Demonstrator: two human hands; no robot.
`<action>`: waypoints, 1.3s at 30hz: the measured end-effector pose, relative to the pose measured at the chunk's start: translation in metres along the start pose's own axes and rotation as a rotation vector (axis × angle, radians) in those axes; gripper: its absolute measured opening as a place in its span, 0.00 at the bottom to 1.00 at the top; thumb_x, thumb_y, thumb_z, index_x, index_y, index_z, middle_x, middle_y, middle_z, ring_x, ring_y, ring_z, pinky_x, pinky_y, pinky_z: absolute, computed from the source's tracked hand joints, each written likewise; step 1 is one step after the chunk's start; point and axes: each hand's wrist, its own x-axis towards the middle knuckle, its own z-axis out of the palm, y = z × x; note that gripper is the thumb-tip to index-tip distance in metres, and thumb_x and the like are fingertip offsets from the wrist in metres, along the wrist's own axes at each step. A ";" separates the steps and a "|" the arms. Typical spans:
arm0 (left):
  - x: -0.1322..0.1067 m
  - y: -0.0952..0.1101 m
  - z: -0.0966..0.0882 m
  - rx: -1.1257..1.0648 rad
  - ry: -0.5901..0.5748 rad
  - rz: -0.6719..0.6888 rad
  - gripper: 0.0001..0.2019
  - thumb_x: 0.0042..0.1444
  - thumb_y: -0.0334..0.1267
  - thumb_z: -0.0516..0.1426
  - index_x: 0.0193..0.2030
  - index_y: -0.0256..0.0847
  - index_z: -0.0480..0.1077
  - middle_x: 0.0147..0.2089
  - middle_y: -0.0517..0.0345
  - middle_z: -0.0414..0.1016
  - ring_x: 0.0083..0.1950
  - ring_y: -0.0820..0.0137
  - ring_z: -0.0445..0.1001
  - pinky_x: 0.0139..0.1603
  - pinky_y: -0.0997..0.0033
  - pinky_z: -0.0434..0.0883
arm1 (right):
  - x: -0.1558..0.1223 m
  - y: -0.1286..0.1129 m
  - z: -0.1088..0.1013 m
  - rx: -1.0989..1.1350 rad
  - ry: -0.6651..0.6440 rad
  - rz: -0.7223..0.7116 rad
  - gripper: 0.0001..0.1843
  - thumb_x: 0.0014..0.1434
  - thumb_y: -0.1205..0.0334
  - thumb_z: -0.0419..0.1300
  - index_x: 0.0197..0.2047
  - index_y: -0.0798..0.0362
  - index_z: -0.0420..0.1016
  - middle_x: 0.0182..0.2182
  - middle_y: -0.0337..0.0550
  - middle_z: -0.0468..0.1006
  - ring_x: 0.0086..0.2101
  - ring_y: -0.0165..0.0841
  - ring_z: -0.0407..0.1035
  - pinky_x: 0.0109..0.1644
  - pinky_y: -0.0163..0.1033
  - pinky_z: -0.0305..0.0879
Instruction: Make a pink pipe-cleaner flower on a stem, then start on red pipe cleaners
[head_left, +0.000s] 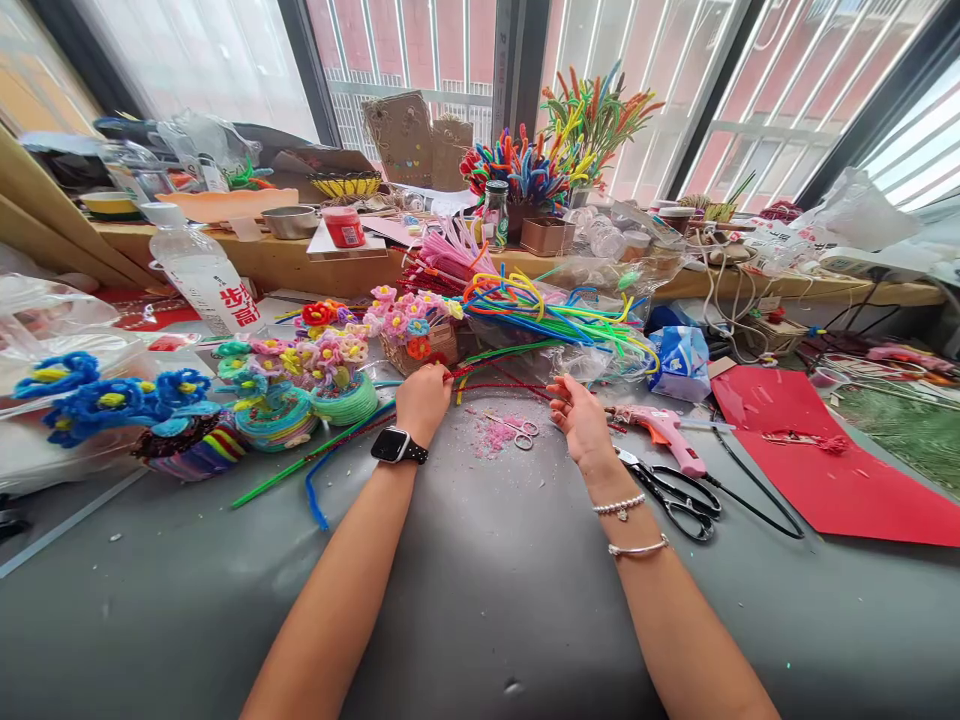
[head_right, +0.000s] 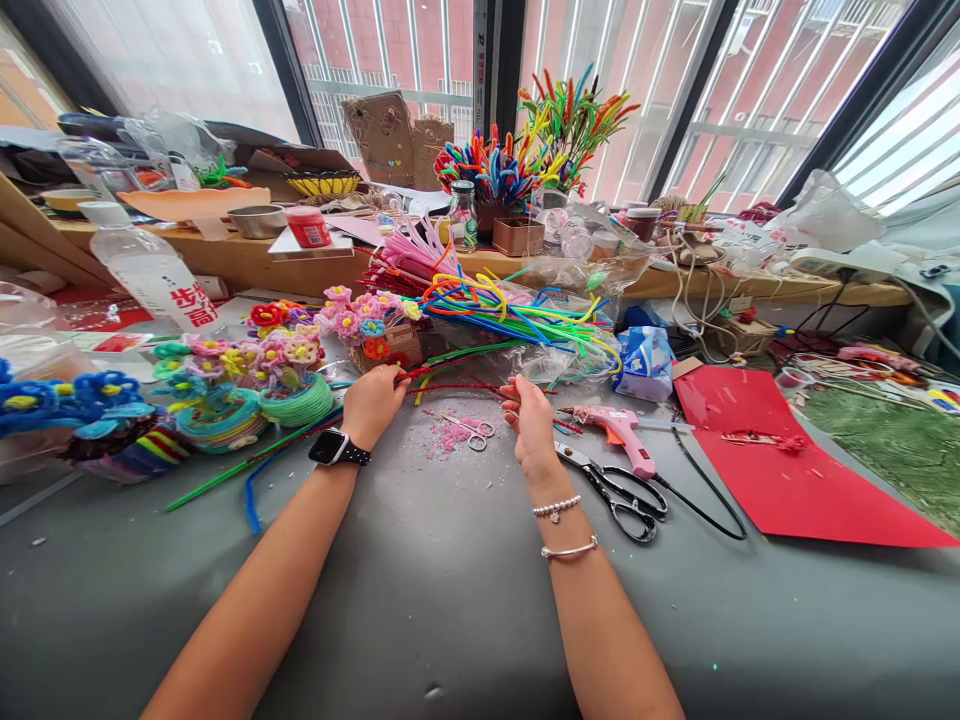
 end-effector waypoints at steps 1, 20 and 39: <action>-0.001 -0.001 -0.001 -0.028 0.036 0.000 0.13 0.54 0.37 0.44 0.39 0.38 0.68 0.40 0.49 0.72 0.40 0.63 0.70 0.35 0.70 0.64 | 0.000 0.001 0.001 -0.011 0.000 -0.007 0.08 0.43 0.56 0.59 0.26 0.51 0.71 0.22 0.34 0.74 0.17 0.21 0.62 0.18 0.27 0.57; -0.022 0.019 -0.025 -1.097 -0.523 0.196 0.18 0.47 0.50 0.51 0.34 0.35 0.70 0.25 0.61 0.62 0.26 0.77 0.56 0.24 0.78 0.54 | -0.014 0.000 0.009 -0.111 -0.360 -0.101 0.09 0.41 0.58 0.63 0.26 0.54 0.75 0.20 0.34 0.72 0.19 0.20 0.60 0.23 0.26 0.58; -0.018 0.014 -0.014 -1.049 -0.309 0.069 0.19 0.45 0.52 0.52 0.30 0.36 0.72 0.19 0.64 0.58 0.22 0.78 0.51 0.22 0.77 0.50 | -0.008 -0.002 0.006 -0.005 -0.106 -0.124 0.11 0.37 0.57 0.64 0.25 0.54 0.74 0.19 0.33 0.73 0.18 0.19 0.61 0.23 0.26 0.59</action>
